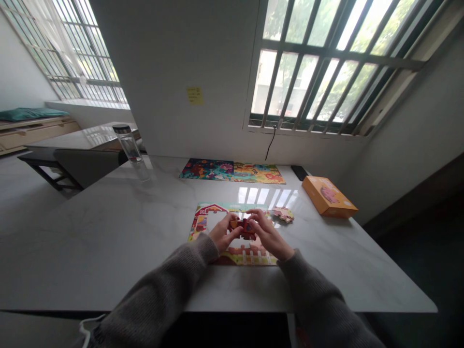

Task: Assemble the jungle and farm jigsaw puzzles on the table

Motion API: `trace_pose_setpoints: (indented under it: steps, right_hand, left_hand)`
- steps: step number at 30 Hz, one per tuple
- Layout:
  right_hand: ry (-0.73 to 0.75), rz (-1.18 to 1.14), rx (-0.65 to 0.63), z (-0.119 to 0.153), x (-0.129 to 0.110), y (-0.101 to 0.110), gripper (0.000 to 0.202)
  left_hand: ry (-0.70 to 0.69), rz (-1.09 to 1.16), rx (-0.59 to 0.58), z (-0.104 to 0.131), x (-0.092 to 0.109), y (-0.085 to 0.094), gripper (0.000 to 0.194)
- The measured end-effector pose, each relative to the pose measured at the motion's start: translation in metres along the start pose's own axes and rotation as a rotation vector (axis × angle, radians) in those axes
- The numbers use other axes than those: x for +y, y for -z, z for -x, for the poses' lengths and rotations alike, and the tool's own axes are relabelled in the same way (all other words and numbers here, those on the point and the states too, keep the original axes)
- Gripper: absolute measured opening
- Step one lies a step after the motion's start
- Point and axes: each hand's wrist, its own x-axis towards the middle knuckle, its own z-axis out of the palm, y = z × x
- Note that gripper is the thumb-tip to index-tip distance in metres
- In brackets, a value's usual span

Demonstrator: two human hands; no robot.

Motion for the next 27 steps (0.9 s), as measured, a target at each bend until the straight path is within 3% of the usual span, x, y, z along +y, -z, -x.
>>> trace_pose_setpoints:
  steps: [2, 5, 8, 11, 15, 27]
  right_hand:
    - [0.055, 0.174, 0.136, -0.003, 0.008, 0.021, 0.029]
    - [0.105, 0.605, 0.439, -0.006, 0.028, 0.064, 0.031]
    - [0.008, 0.975, 0.613, -0.005, 0.048, 0.102, 0.041]
    - [-0.243, 1.149, 0.608, 0.000, 0.062, 0.124, 0.054]
    - [-0.445, 1.158, 0.519, 0.001, 0.070, 0.130, 0.063]
    - [-0.494, 0.987, 0.407, -0.013, 0.066, 0.132, 0.063]
  left_hand:
    - [0.028, -0.001, 0.044, -0.001, 0.001, 0.003, 0.032]
    - [0.058, -0.005, 0.095, -0.003, 0.003, 0.007, 0.033]
    - [0.064, 0.016, 0.110, -0.004, 0.004, 0.008, 0.033]
    - [0.060, 0.017, 0.107, -0.004, 0.003, 0.008, 0.031]
    - [0.046, 0.023, 0.099, -0.004, -0.002, 0.009, 0.030]
    - [0.044, 0.014, 0.093, -0.003, 0.006, 0.008, 0.032]
